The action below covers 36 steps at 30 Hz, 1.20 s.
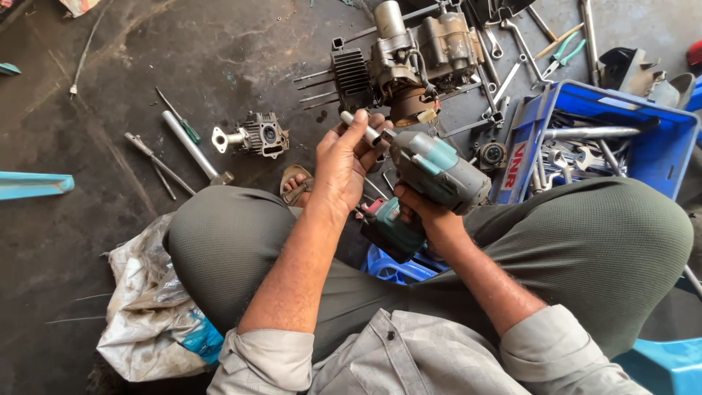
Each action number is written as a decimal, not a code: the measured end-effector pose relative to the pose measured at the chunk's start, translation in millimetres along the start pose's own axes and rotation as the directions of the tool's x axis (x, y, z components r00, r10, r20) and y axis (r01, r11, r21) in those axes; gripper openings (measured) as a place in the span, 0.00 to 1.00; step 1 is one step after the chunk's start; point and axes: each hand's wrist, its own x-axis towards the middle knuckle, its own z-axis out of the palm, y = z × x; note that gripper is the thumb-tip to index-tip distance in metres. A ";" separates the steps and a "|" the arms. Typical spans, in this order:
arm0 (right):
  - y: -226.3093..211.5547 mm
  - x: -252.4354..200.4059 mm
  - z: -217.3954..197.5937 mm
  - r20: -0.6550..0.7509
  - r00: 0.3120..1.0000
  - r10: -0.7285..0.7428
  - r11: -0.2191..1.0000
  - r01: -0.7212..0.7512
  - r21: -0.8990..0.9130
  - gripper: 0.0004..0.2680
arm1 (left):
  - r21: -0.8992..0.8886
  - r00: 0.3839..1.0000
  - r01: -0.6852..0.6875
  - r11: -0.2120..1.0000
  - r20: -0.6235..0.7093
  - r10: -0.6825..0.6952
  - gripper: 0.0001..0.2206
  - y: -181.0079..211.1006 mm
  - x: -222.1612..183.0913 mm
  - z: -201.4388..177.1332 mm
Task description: Disassembling and inspecting components of a motorcycle engine on a workshop floor.
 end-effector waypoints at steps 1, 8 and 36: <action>2.5 0.6 -2.0 -0.002 1.000 0.001 1.000 -0.001 0.000 0.05 | 0.000 1.000 0.002 1.000 -0.001 -0.002 0.15 0.4 0.3 -0.6; 16.7 3.1 -11.5 -0.038 0.995 -0.093 0.953 0.078 -0.293 0.07 | 0.081 0.999 -0.005 0.997 -0.047 0.009 0.16 4.1 -2.0 -0.4; 192.9 76.0 -14.4 -0.206 0.977 0.054 0.973 -0.005 0.229 0.18 | 0.569 0.983 0.139 0.811 -0.179 -0.043 0.10 -139.6 137.2 -101.0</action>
